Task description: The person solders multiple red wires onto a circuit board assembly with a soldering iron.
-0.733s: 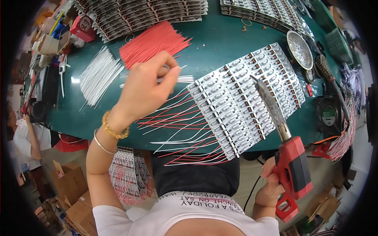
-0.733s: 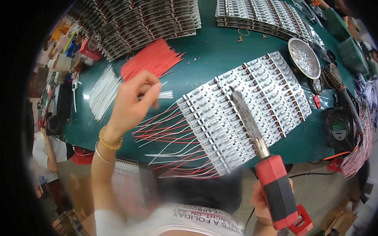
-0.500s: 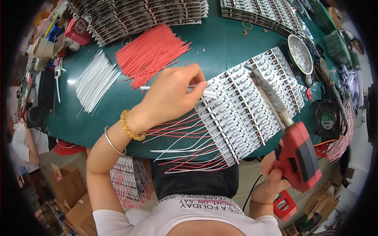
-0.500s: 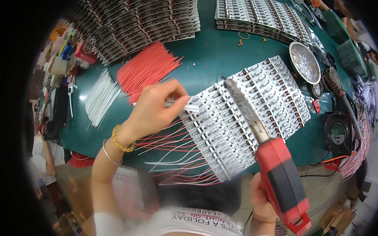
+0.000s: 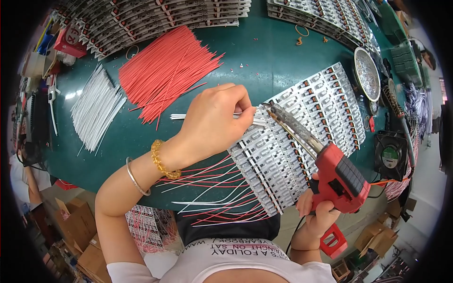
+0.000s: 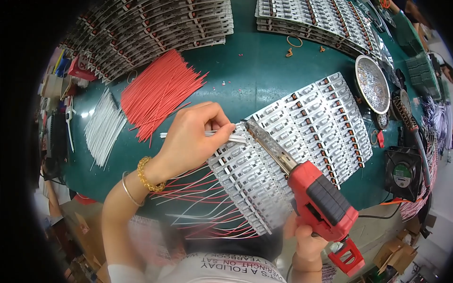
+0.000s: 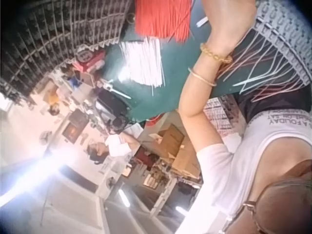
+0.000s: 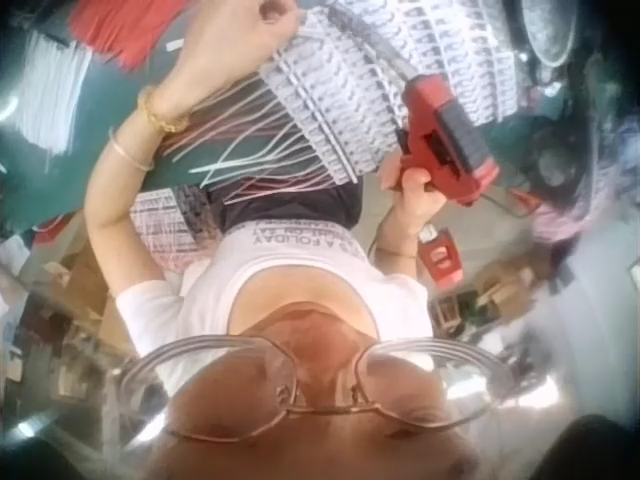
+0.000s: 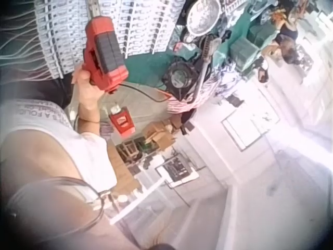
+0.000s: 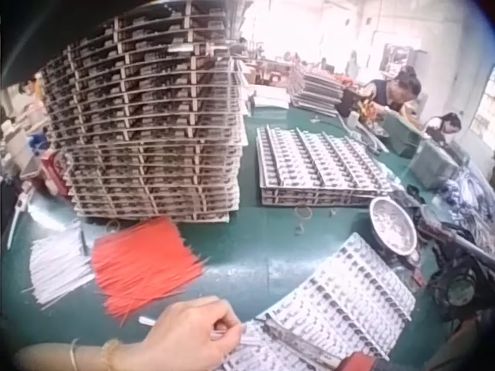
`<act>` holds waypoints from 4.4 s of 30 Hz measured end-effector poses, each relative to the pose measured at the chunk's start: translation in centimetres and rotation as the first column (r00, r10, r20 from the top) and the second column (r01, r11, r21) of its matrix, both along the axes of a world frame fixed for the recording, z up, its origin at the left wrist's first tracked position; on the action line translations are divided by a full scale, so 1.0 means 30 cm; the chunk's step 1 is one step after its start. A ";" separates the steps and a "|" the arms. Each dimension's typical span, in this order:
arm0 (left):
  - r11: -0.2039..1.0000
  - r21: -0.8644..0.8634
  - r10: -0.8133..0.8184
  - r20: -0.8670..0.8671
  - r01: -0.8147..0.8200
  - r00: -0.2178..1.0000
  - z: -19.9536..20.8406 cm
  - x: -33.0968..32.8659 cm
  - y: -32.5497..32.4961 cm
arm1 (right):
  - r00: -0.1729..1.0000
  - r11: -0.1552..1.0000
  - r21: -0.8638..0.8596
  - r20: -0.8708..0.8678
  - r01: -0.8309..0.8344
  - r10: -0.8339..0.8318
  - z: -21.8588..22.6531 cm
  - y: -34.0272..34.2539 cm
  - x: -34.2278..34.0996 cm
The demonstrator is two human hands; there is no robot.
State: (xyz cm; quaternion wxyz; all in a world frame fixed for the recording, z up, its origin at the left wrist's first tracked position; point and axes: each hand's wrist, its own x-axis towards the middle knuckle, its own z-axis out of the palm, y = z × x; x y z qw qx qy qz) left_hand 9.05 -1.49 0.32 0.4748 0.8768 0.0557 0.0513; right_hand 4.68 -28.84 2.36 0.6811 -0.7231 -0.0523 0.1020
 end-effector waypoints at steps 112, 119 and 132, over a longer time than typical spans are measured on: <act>0.923 0.386 -0.133 0.333 -0.006 0.934 -0.004 -0.061 -0.112 | 0.998 0.998 0.053 0.048 0.045 -0.048 -0.018 -0.084 -0.105; 0.962 0.271 -0.125 0.308 0.039 0.943 0.007 -0.071 -0.130 | 0.998 0.999 0.019 0.047 0.041 -0.042 -0.002 -0.092 -0.115; 0.956 0.292 -0.094 0.353 -0.015 0.931 -0.015 -0.068 -0.136 | 0.998 0.998 0.023 0.037 0.054 -0.055 -0.023 -0.112 -0.109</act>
